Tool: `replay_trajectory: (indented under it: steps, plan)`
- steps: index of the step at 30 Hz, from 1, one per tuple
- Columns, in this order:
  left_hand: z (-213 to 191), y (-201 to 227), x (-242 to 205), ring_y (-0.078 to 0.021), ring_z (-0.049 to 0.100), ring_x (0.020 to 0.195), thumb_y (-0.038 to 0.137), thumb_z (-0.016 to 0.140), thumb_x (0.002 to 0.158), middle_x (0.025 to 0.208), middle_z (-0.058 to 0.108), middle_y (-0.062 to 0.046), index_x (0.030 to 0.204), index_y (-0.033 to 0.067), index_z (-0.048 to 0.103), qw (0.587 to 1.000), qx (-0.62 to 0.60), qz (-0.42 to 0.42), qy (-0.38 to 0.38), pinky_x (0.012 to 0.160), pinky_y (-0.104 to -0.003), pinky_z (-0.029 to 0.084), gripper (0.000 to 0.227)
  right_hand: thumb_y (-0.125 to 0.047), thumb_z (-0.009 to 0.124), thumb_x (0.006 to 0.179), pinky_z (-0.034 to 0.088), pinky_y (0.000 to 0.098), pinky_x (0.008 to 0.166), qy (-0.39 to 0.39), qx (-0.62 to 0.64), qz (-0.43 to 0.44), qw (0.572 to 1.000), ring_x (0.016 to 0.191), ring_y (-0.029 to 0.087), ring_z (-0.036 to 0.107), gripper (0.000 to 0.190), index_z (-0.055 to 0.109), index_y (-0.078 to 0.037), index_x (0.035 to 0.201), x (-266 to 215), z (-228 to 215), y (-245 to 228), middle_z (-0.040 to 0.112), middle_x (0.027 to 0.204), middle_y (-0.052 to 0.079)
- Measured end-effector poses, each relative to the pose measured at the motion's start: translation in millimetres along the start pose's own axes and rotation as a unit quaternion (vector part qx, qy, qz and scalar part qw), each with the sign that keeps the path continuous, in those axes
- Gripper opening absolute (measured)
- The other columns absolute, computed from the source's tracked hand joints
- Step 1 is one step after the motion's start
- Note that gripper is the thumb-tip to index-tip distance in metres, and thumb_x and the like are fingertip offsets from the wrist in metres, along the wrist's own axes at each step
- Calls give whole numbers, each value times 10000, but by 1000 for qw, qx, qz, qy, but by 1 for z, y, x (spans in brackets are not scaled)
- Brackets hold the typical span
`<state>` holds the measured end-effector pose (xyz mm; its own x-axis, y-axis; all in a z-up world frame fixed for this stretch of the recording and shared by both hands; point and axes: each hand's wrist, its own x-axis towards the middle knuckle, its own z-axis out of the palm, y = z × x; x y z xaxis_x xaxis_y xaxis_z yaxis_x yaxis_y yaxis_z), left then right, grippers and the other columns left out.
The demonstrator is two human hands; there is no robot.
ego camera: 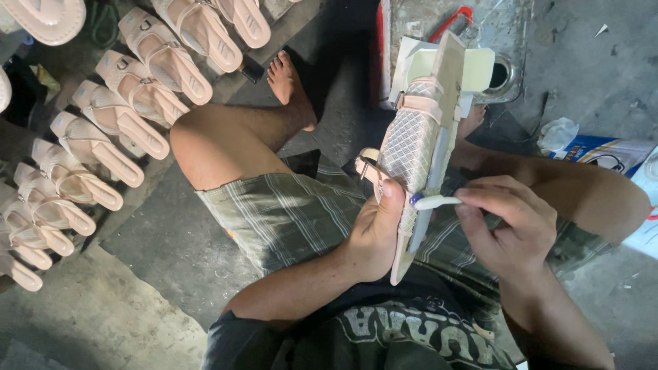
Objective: The person sits on the floor and scrubs the sole of a beige slipper using a toothbrush. They repeatedly dip the toothbrush into a small container of liquid and scrub the textured surface of the slipper sole. The person handles the slipper with one hand while scrubbing with the other, occasionally rotating the slipper to access different areas.
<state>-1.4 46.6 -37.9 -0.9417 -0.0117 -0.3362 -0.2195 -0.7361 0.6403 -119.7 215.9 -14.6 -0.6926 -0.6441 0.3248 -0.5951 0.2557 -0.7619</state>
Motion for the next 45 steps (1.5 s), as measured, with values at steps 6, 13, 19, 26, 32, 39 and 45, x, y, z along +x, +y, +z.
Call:
replay_trajectory:
  steps: [6,13,19,26,32,39,45]
  plan:
    - [2,1,-1,-122,562,755,610,268,1128,858,591,-38,1100,49,588,1000,-15,17,3,666,-276,463,646,17,779,948,579,283,740,24,-24,-4,999,859,234,738,187,688,-52,1097,0,-2,-7,725,1023,145]
    - [2,3,3,-117,591,828,577,278,1088,924,628,-36,1136,48,596,998,-44,16,44,742,-272,497,619,-32,795,882,544,280,664,-38,-42,-55,997,813,217,729,157,704,-63,1006,10,-8,-13,744,942,106]
    - [3,1,1,-98,537,725,556,264,1164,824,569,-6,1052,59,563,1000,6,27,15,643,-251,449,590,-24,783,924,558,277,695,-63,-92,7,994,784,199,734,141,739,-54,1055,5,-20,-19,751,953,108]
    - [5,1,0,-93,541,754,553,251,1158,846,581,-8,1095,40,597,999,14,31,19,667,-249,453,622,10,771,945,573,301,751,-15,-87,4,996,900,251,740,169,692,-41,1085,8,-13,-20,738,1003,130]
    - [5,0,7,-102,536,868,511,286,1143,992,577,-24,1268,30,548,996,-23,54,63,778,-270,467,561,-7,798,881,561,326,732,-49,-72,-31,996,863,252,730,187,689,-53,1026,-1,-13,-24,730,973,125]
    - [4,-3,6,-100,502,868,492,309,1180,982,547,-14,1212,30,539,996,2,67,59,769,-271,445,516,-36,782,938,561,287,683,-69,-89,2,994,762,201,737,145,724,-47,1071,-13,-20,-19,752,958,108]
    - [1,-1,4,-109,537,812,522,273,1176,900,573,-18,1087,40,557,997,43,49,46,726,-263,465,567,-28,780,945,560,288,692,-67,-100,-4,993,780,207,741,143,733,-50,1078,-11,-18,-20,746,950,99]
